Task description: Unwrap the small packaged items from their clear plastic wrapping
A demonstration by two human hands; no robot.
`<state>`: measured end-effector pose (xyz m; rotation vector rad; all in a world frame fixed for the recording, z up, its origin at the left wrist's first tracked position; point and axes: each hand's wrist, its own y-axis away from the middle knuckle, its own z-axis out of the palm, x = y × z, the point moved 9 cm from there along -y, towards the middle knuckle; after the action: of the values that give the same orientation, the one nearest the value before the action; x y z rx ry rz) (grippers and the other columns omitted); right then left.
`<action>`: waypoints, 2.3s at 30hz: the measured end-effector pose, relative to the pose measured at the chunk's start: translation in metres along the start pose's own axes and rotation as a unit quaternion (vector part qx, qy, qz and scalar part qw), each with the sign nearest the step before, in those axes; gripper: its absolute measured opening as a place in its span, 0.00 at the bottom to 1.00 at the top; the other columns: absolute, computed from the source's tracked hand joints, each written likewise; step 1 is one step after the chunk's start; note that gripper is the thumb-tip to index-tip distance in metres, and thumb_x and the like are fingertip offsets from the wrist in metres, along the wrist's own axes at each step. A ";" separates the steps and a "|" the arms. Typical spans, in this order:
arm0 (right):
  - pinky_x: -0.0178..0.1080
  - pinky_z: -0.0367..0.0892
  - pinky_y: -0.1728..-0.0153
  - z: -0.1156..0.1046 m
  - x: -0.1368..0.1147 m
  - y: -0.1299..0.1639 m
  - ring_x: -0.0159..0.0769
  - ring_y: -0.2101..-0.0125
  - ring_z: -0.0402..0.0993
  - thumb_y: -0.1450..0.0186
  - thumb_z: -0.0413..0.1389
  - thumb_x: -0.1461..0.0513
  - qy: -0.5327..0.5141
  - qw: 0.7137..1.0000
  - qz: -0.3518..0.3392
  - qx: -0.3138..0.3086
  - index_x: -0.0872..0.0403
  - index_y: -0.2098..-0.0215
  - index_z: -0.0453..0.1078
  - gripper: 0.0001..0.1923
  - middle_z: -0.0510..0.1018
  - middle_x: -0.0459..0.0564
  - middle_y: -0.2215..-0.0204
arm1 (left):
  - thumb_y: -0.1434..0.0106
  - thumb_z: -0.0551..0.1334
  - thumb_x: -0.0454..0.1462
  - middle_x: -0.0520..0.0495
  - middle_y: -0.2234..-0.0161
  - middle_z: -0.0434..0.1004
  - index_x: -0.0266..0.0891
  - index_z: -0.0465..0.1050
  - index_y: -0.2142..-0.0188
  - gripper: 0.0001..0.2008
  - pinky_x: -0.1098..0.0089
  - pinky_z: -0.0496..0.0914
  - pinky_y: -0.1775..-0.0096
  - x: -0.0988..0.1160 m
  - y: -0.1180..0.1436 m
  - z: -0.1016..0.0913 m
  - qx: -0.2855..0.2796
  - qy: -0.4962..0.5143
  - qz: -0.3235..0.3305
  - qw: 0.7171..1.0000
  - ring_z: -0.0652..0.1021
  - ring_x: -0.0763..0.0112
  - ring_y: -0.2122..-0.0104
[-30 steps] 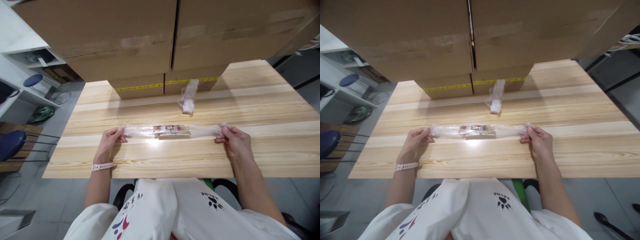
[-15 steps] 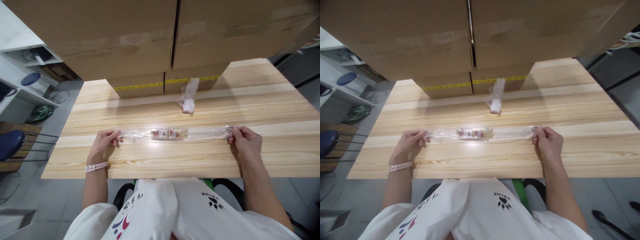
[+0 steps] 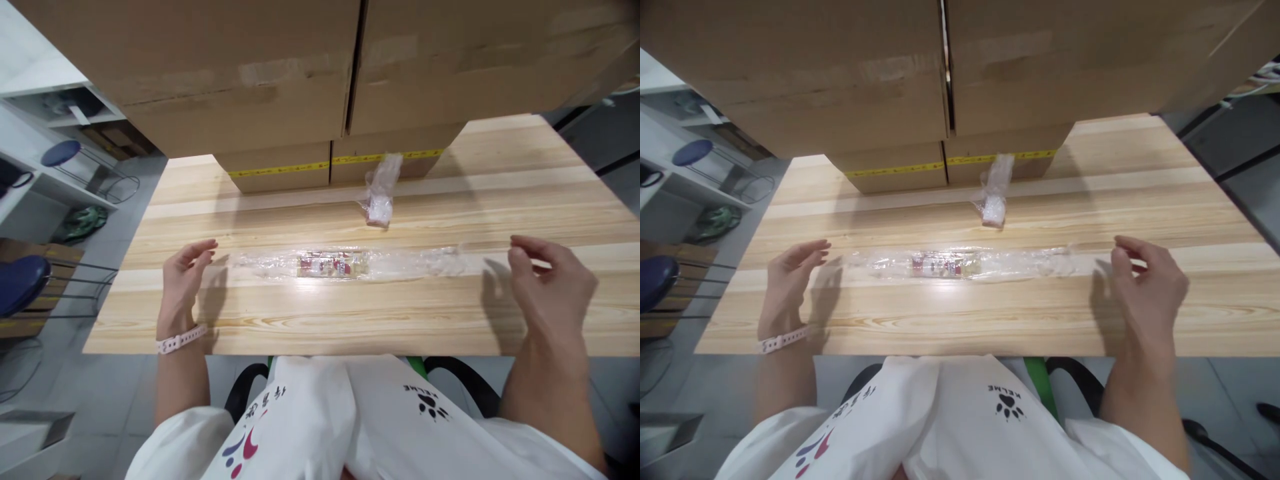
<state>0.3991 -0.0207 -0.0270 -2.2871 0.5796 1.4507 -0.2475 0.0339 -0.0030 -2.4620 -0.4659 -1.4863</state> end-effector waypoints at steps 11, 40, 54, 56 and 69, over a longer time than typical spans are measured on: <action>0.55 0.60 0.42 0.198 -0.104 0.078 0.53 0.45 0.69 0.30 0.59 0.52 0.222 0.833 -0.377 -0.340 0.54 0.40 0.70 0.24 0.79 0.59 0.46 | 0.36 0.70 0.37 0.38 0.48 0.82 0.37 0.74 0.41 0.24 0.56 0.70 0.48 0.106 0.057 0.211 -0.347 -0.284 0.337 0.828 0.76 0.52 0.47; 0.39 0.59 0.64 0.204 -0.086 0.082 0.43 0.61 0.75 0.29 0.58 0.52 0.266 0.839 -0.243 -0.408 0.51 0.54 0.74 0.13 0.81 0.50 0.62 | 0.33 0.62 0.32 0.41 0.54 0.76 0.39 0.63 0.38 0.24 0.57 0.66 0.56 0.096 0.153 0.210 -0.353 -0.278 0.407 0.795 0.72 0.56 0.55; 0.37 0.55 0.65 0.231 -0.093 0.087 0.40 0.62 0.72 0.34 0.59 0.60 0.283 0.756 -0.263 -0.529 0.52 0.60 0.72 0.05 0.80 0.49 0.60 | 0.36 0.54 0.24 0.45 0.57 0.72 0.41 0.64 0.51 0.17 0.62 0.64 0.59 0.105 0.172 0.214 -0.412 -0.248 0.445 0.755 0.70 0.63 0.60; 0.37 0.54 0.66 0.238 -0.094 0.086 0.40 0.63 0.73 0.33 0.57 0.63 0.291 0.741 -0.273 -0.541 0.52 0.65 0.72 0.02 0.80 0.49 0.62 | 0.34 0.53 0.23 0.45 0.58 0.73 0.40 0.61 0.42 0.23 0.62 0.64 0.59 0.112 0.172 0.215 -0.367 -0.278 0.482 0.745 0.69 0.63 0.60; 0.41 0.59 0.65 0.219 -0.130 -0.029 0.45 0.68 0.74 0.21 0.42 0.52 0.389 0.843 -0.309 -0.207 0.57 0.49 0.66 0.19 0.79 0.58 0.67 | 0.31 0.58 0.32 0.37 0.45 0.72 0.37 0.66 0.49 0.11 0.55 0.67 0.44 0.114 0.156 0.243 -0.340 -0.263 0.470 0.771 0.70 0.55 0.46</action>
<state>0.1981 0.1347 0.0060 -2.9729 -0.3366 0.3127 0.0594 -0.0077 -0.0185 -2.8105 1.3038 -0.5374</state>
